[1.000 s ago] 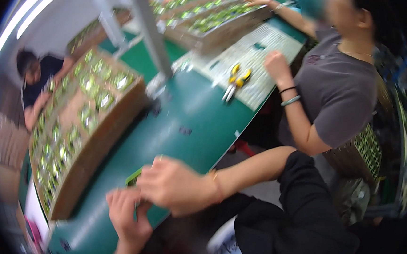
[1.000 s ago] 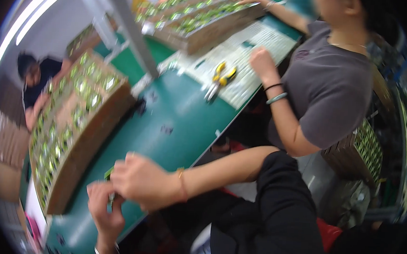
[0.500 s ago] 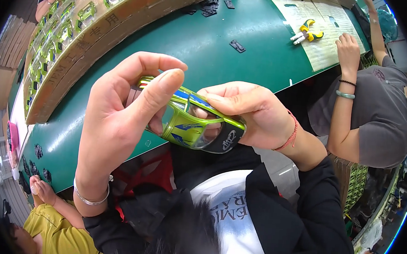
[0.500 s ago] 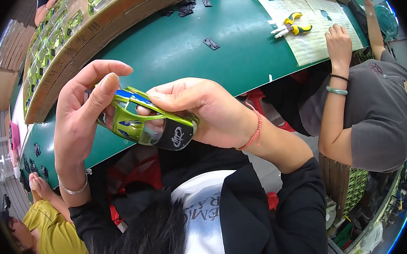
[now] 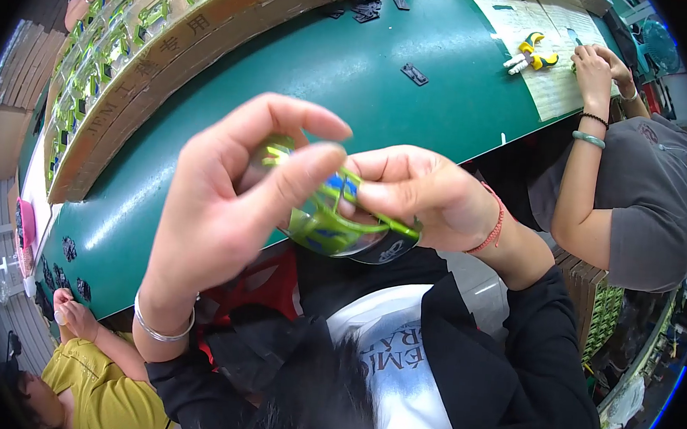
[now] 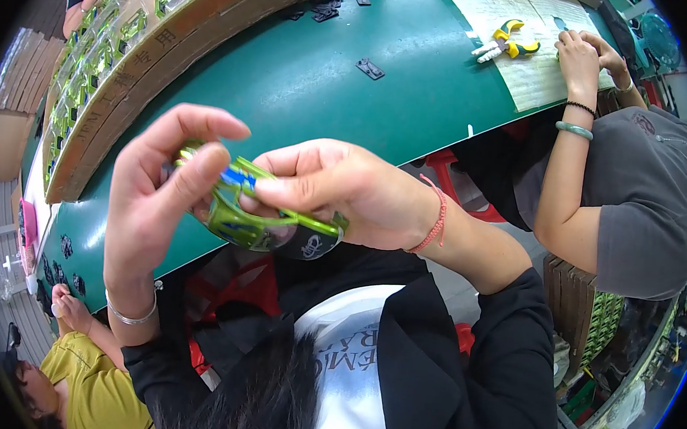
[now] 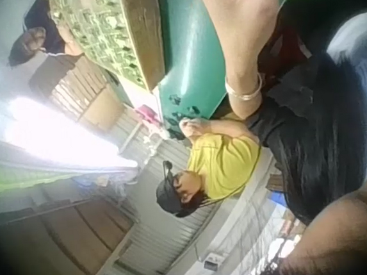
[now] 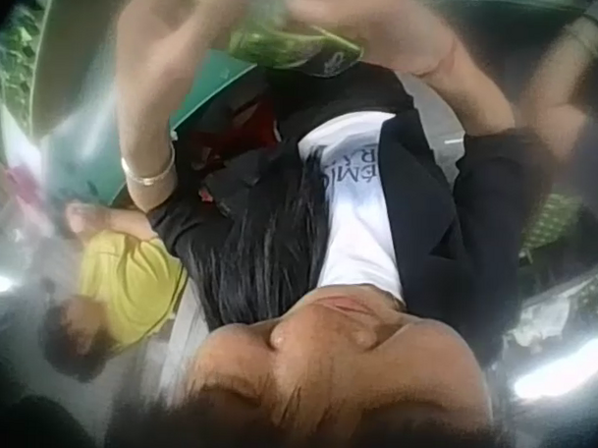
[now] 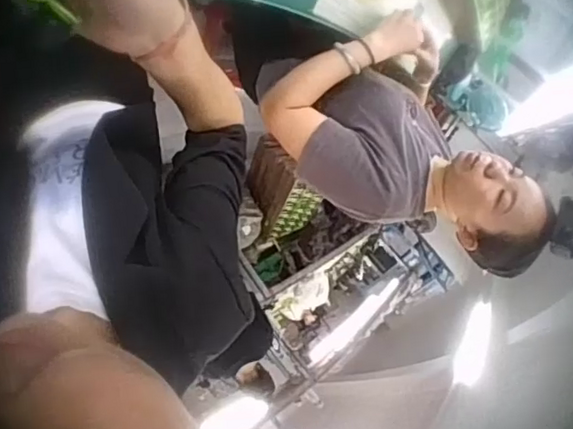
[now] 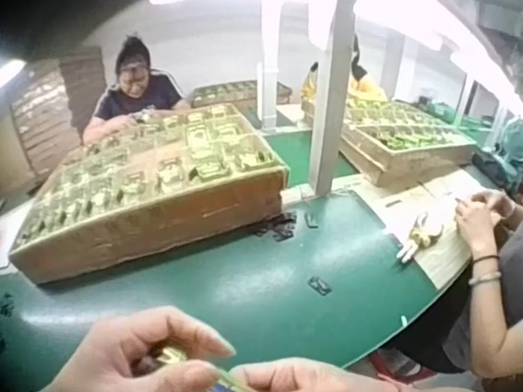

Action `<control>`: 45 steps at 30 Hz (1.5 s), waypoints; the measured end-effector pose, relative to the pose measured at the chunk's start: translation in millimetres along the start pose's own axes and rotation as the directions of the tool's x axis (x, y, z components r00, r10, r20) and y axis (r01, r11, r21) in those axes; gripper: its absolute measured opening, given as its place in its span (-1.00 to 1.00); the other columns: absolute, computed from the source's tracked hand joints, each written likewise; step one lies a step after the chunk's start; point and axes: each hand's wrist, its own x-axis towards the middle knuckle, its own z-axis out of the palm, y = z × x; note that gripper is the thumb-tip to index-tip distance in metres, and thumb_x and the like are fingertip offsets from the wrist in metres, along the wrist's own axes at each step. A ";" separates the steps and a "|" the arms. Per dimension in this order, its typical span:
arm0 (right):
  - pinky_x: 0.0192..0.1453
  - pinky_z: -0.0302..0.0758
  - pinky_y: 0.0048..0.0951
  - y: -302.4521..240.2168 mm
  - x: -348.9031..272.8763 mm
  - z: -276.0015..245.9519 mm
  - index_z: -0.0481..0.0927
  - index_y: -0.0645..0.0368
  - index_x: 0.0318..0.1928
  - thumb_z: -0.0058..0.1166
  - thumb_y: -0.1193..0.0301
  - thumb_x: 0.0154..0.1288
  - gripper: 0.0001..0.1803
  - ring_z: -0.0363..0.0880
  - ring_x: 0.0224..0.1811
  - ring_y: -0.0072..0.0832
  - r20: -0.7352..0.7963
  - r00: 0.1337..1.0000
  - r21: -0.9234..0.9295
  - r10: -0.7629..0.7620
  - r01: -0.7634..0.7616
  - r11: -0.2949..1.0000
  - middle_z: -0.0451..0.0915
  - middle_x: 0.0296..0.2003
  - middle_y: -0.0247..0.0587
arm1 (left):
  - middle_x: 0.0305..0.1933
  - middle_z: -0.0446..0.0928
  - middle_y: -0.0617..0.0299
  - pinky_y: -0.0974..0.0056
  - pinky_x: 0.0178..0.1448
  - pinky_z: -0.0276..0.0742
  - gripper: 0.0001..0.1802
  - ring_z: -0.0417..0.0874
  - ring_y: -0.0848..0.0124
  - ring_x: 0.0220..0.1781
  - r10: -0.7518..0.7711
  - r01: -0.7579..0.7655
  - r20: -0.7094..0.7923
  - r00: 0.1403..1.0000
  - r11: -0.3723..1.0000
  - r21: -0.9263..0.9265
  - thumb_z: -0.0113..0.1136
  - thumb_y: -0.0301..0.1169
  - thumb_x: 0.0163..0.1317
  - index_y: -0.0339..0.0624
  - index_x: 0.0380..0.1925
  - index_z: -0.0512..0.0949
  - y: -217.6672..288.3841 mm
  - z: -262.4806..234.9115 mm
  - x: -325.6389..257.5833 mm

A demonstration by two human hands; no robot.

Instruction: The person assembles toy cars by taking car bodies from a tray, picking up small plastic parts from the table, and pressing the parts into the car bodies by hand.

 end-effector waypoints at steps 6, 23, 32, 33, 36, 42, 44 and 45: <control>0.12 0.54 -0.59 7.0 -3.6 -17.1 0.63 0.29 0.14 0.22 0.35 0.57 -0.70 0.60 -0.04 -0.73 0.090 0.992 -0.346 0.086 -0.050 0.937 0.69 -0.05 -0.38 | -0.27 0.54 0.40 0.55 -0.19 0.32 -0.66 0.46 0.69 -0.28 0.064 -0.068 0.064 0.996 0.996 0.056 0.44 -0.45 0.37 -0.32 0.07 0.61 -8.4 6.5 -11.6; 0.09 0.62 -0.53 26.9 -7.1 -16.2 0.62 0.30 0.12 0.15 0.26 0.62 -0.66 0.66 -0.04 -0.59 -0.116 0.979 0.010 0.171 -0.171 0.985 0.68 0.00 -0.27 | -0.19 0.60 0.41 0.55 -0.42 0.11 -0.70 0.32 0.78 -0.46 -0.103 0.103 0.008 0.995 0.985 -0.140 0.32 -0.35 0.50 -0.27 0.11 0.62 -29.3 14.8 -11.2; 0.11 0.62 -0.51 31.5 -5.4 -20.6 0.62 0.29 0.16 0.16 0.25 0.61 -0.64 0.66 -0.02 -0.59 -0.039 0.986 0.055 0.161 -0.159 0.986 0.68 0.00 -0.29 | -0.21 0.57 0.44 0.55 -0.44 0.10 -0.69 0.33 0.79 -0.46 -0.137 0.139 0.025 0.990 0.970 -0.198 0.32 -0.34 0.50 -0.26 0.11 0.62 -31.0 13.3 -11.7; 0.11 0.62 -0.51 31.8 -4.6 -20.4 0.62 0.29 0.16 0.16 0.25 0.61 -0.64 0.66 -0.02 -0.59 -0.040 0.986 0.057 0.159 -0.157 0.986 0.68 0.00 -0.29 | -0.21 0.57 0.44 0.55 -0.44 0.10 -0.69 0.33 0.79 -0.46 -0.138 0.141 0.027 0.990 0.970 -0.197 0.32 -0.34 0.50 -0.26 0.11 0.62 -30.5 13.3 -11.3; 0.10 0.61 -0.53 32.7 -2.2 -17.8 0.62 0.28 0.16 0.19 0.24 0.59 -0.63 0.66 -0.05 -0.61 -0.018 0.988 0.033 0.155 -0.154 0.988 0.69 -0.03 -0.31 | -0.21 0.56 0.44 0.57 -0.40 0.13 -0.68 0.35 0.79 -0.43 -0.142 0.145 0.029 0.989 0.971 -0.191 0.35 -0.34 0.47 -0.26 0.11 0.61 -28.0 14.1 -11.9; -0.10 0.52 -0.62 42.6 -4.6 -10.7 0.65 0.27 0.07 0.21 0.26 0.57 -0.68 0.59 -0.19 -0.70 -0.031 0.999 -0.065 0.036 -0.038 0.997 0.67 -0.17 -0.39 | -0.21 0.55 0.39 0.62 -0.30 0.20 -0.60 0.39 0.78 -0.36 0.004 0.000 0.027 1.000 0.987 -0.162 0.41 -0.32 0.42 -0.27 0.13 0.56 -31.6 15.2 -16.5; -0.11 0.51 -0.64 39.5 -3.2 -3.7 0.66 0.27 0.06 0.22 0.25 0.57 -0.68 0.59 -0.19 -0.70 -0.068 0.997 -0.061 0.045 -0.049 0.997 0.67 -0.17 -0.40 | -0.21 0.54 0.38 0.61 -0.32 0.18 -0.55 0.40 0.79 -0.36 0.006 -0.005 0.014 1.000 0.994 -0.109 0.41 -0.29 0.43 -0.28 0.18 0.52 -26.0 12.7 -18.5; -0.11 0.50 -0.66 38.3 -2.4 -2.6 0.66 0.27 0.04 0.23 0.24 0.57 -0.68 0.59 -0.19 -0.70 -0.105 0.993 -0.059 0.053 -0.059 0.997 0.68 -0.18 -0.40 | -0.21 0.54 0.38 0.61 -0.32 0.18 -0.55 0.40 0.79 -0.36 0.006 -0.004 0.015 1.000 0.994 -0.108 0.41 -0.29 0.43 -0.28 0.18 0.52 -26.2 11.4 -18.7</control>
